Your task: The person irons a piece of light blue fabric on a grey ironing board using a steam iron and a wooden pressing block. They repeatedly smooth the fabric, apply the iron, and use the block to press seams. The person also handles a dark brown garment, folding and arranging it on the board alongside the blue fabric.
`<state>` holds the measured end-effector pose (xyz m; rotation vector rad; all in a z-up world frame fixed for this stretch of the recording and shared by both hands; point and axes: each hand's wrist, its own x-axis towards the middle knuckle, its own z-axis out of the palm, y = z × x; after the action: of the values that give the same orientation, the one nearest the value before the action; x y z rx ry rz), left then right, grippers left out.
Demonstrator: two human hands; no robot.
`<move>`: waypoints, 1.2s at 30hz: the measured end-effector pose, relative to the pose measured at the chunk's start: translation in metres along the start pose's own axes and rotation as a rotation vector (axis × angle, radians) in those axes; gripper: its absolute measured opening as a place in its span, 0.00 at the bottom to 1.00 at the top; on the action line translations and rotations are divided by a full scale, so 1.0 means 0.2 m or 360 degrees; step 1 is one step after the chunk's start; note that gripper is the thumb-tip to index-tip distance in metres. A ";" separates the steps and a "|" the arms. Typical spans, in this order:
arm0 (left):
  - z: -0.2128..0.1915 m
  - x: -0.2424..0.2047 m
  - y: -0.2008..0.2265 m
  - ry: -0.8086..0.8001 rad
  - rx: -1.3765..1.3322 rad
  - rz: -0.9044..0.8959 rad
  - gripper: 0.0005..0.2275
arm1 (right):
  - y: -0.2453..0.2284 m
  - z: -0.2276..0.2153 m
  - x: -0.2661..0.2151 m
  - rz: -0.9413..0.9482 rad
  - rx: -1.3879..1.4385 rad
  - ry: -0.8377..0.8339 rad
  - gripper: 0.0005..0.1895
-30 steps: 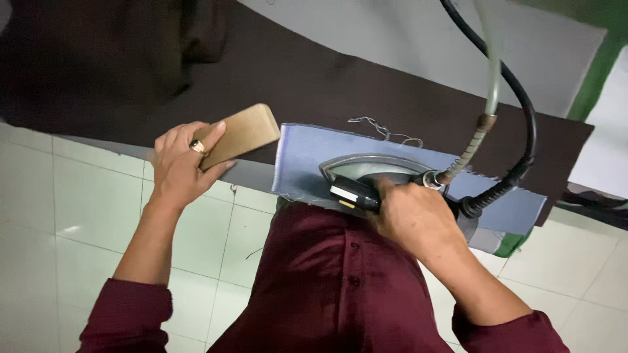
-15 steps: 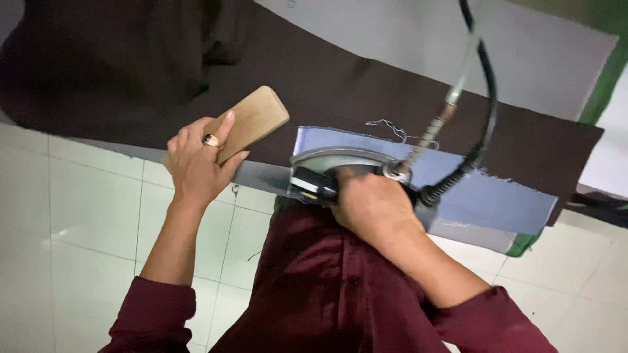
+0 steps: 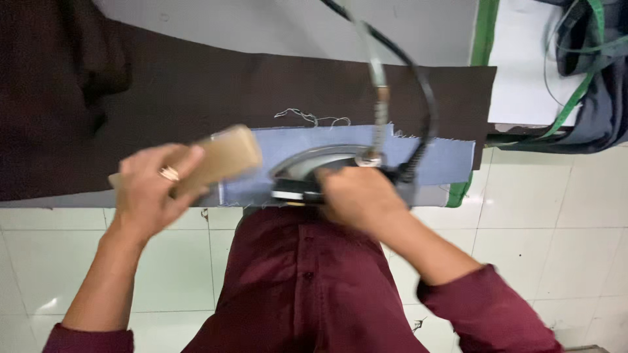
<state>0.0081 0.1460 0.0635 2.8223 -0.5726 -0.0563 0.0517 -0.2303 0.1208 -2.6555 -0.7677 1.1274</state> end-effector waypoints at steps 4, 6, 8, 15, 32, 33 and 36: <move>0.17 0.08 0.23 -0.0280 -0.0111 0.0173 0.28 | 0.22 -0.15 -0.23 0.0246 -0.0068 -0.0145 0.16; 0.17 0.14 0.33 -0.0276 -0.0052 0.0255 0.27 | 0.36 -0.09 -0.29 0.0348 -0.0072 -0.0223 0.17; 0.20 0.25 0.44 -0.0269 -0.0007 0.0372 0.27 | 0.46 -0.08 -0.37 0.0484 -0.0066 -0.0298 0.18; 0.34 0.54 0.89 -0.0573 -0.0029 0.0502 0.27 | 0.74 -0.04 -0.61 0.0921 0.0150 -0.0289 0.19; 0.42 0.83 1.53 -0.0482 -0.0188 0.0839 0.15 | 1.53 -0.56 -0.18 0.0508 0.1080 0.1000 0.28; 0.40 0.82 1.52 -0.0445 -0.0227 0.0804 0.15 | 1.57 -0.60 -0.02 0.0471 0.1025 0.1159 0.27; 0.28 0.77 1.41 -0.0524 -0.0175 0.0614 0.14 | 1.63 -0.77 0.35 0.0352 0.0999 0.1356 0.28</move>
<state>0.0378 -0.1778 0.0847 2.5598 -1.1375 -0.4673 0.3316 -0.4657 0.0769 -2.3232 0.0452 0.1214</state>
